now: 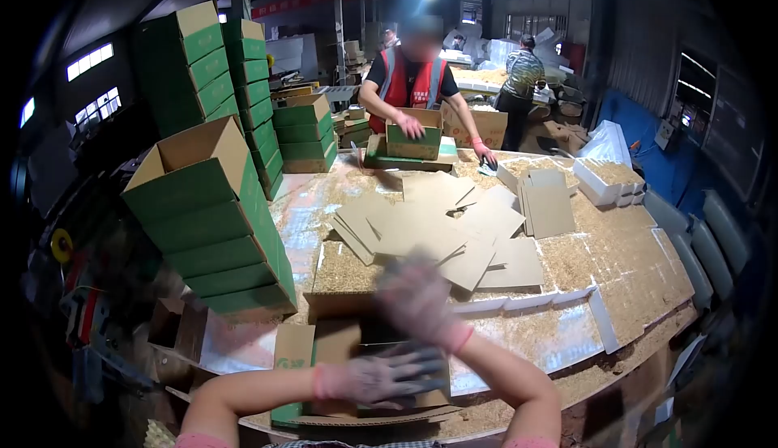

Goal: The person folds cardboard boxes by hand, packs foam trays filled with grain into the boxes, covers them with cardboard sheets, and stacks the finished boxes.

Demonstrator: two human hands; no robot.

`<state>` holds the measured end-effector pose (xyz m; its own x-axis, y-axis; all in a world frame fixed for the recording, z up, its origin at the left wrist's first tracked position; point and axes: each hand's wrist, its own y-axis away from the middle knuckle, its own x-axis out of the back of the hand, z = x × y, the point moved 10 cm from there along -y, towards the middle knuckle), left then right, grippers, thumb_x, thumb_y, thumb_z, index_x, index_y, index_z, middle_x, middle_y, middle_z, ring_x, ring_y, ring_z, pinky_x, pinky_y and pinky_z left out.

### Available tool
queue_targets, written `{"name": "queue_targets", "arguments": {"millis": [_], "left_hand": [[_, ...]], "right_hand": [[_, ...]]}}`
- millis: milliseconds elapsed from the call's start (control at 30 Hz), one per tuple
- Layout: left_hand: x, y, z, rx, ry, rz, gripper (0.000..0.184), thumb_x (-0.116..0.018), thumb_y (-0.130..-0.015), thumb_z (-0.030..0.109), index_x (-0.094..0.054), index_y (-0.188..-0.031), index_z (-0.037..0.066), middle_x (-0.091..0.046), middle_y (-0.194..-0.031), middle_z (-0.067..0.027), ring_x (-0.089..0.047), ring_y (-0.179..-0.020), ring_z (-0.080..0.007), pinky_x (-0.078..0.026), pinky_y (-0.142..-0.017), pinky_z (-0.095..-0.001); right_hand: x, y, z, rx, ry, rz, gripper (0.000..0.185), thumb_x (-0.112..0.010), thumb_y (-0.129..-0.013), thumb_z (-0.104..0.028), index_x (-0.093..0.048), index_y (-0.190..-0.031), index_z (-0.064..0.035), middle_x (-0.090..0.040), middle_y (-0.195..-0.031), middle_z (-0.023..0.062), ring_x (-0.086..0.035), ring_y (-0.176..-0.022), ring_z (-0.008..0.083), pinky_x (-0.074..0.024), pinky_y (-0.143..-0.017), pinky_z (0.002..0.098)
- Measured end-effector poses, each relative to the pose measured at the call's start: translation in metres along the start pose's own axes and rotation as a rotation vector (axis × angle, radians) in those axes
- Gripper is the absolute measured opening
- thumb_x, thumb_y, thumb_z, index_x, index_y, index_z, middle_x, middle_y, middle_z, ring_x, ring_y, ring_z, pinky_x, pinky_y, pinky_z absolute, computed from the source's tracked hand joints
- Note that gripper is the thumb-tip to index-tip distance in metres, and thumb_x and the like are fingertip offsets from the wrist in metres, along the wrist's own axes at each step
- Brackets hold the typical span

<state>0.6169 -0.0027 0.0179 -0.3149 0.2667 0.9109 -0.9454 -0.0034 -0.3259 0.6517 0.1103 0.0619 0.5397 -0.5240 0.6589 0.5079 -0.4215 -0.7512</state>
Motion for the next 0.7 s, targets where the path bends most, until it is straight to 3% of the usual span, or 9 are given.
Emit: {"name": "queue_targets", "arguments": {"millis": [100, 200, 267, 300, 367, 467, 567, 667, 700], "left_hand": [[-0.103, 0.023, -0.046, 0.213, 0.083, -0.258, 0.06, -0.042, -0.097, 0.038, -0.027, -0.149, 0.011, -0.029, -0.149, -0.0217, -0.025, -0.139, -0.0405, -0.016, -0.116, -0.0529], [-0.075, 0.005, -0.025, 0.137, 0.257, -0.379, 0.062, -0.04, -0.099, 0.038, -0.026, -0.147, 0.003, -0.03, -0.146, -0.0265, -0.026, -0.138, -0.0413, -0.017, -0.115, -0.0527], [-0.051, 0.004, 0.013, 0.173, 0.2, -0.434, 0.068, -0.042, -0.097, 0.044, -0.028, -0.144, -0.004, -0.028, -0.147, -0.0285, -0.024, -0.139, -0.0435, -0.016, -0.115, -0.0539], [-0.019, 0.002, 0.028, 0.241, 0.029, -0.332, 0.075, -0.043, -0.094, 0.052, -0.031, -0.141, -0.005, -0.029, -0.146, -0.0294, -0.022, -0.139, -0.0448, -0.013, -0.115, -0.0542], [0.003, 0.004, -0.005, 0.419, -0.176, -0.31, 0.084, -0.042, -0.09, 0.062, -0.032, -0.142, -0.004, -0.028, -0.146, -0.0317, -0.021, -0.14, -0.0459, -0.01, -0.115, -0.0546], [0.027, 0.063, -0.079, 0.79, -0.322, -0.123, 0.091, -0.05, -0.083, 0.066, -0.033, -0.145, 0.001, -0.029, -0.146, -0.0309, -0.022, -0.139, -0.0461, -0.01, -0.115, -0.0553], [0.048, 0.124, -0.076, 0.706, -0.342, 0.173, 0.092, -0.061, -0.078, 0.06, -0.034, -0.144, 0.003, -0.03, -0.147, -0.0276, -0.026, -0.137, -0.0456, -0.013, -0.115, -0.0533], [0.066, 0.195, -0.075, 0.627, -0.185, 0.522, 0.084, -0.058, -0.083, 0.056, -0.033, -0.144, 0.003, -0.032, -0.146, -0.0262, -0.029, -0.136, -0.0452, -0.021, -0.114, -0.0519], [0.055, 0.197, -0.072, 0.628, -0.169, 0.508, 0.084, -0.058, -0.083, 0.056, -0.033, -0.144, 0.003, -0.032, -0.146, -0.0262, -0.029, -0.136, -0.0452, -0.021, -0.114, -0.0519]], "right_hand": [[0.038, -0.059, 0.082, -0.302, 0.411, 0.157, 0.07, -0.059, -0.084, -0.053, -0.043, -0.135, -0.0072, -0.043, -0.134, 0.0232, -0.04, -0.125, 0.041, -0.0299, -0.104, 0.0545], [-0.033, 0.01, 0.073, -0.358, 0.307, -0.429, 0.076, -0.051, -0.086, -0.06, -0.04, -0.14, -0.0076, -0.037, -0.143, 0.0263, -0.039, -0.127, 0.0406, -0.0294, -0.102, 0.0581], [-0.029, 0.044, 0.027, -0.266, 0.301, -0.468, 0.074, -0.051, -0.085, -0.062, -0.046, -0.136, -0.0089, -0.043, -0.138, 0.0248, -0.038, -0.127, 0.0414, -0.0279, -0.101, 0.061], [-0.056, 0.09, 0.023, -0.442, 0.187, -0.69, 0.069, -0.051, -0.087, -0.059, -0.048, -0.135, -0.0101, -0.045, -0.137, 0.0223, -0.04, -0.127, 0.0376, -0.0294, -0.102, 0.0573], [-0.04, 0.094, 0.025, -0.407, 0.037, -0.456, 0.056, -0.055, -0.09, -0.043, -0.048, -0.133, -0.0069, -0.046, -0.135, 0.0211, -0.045, -0.123, 0.0352, -0.0336, -0.104, 0.0491], [-0.011, 0.135, 0.05, -0.93, -0.646, 0.039, 0.041, -0.049, -0.093, -0.009, -0.044, -0.132, 0.0025, -0.05, -0.131, 0.0202, -0.05, -0.12, 0.0323, -0.0373, -0.104, 0.0367], [-0.062, 0.284, 0.008, -1.421, -1.098, -0.022, 0.061, -0.048, -0.1, -0.022, -0.02, -0.147, 0.0044, -0.025, -0.154, 0.0137, -0.021, -0.142, 0.02, -0.0159, -0.117, 0.0341], [-0.055, 0.256, -0.108, -1.6, -1.828, -0.162, 0.07, -0.052, -0.098, -0.032, -0.017, -0.151, -0.0031, -0.023, -0.154, 0.0128, -0.024, -0.141, 0.0203, -0.0229, -0.116, 0.0376], [-0.02, 0.198, -0.099, -1.58, -1.712, -0.209, 0.068, -0.053, -0.098, -0.033, -0.02, -0.149, -0.0033, -0.032, -0.149, 0.0137, -0.035, -0.134, 0.0204, -0.0311, -0.11, 0.0378]]}}
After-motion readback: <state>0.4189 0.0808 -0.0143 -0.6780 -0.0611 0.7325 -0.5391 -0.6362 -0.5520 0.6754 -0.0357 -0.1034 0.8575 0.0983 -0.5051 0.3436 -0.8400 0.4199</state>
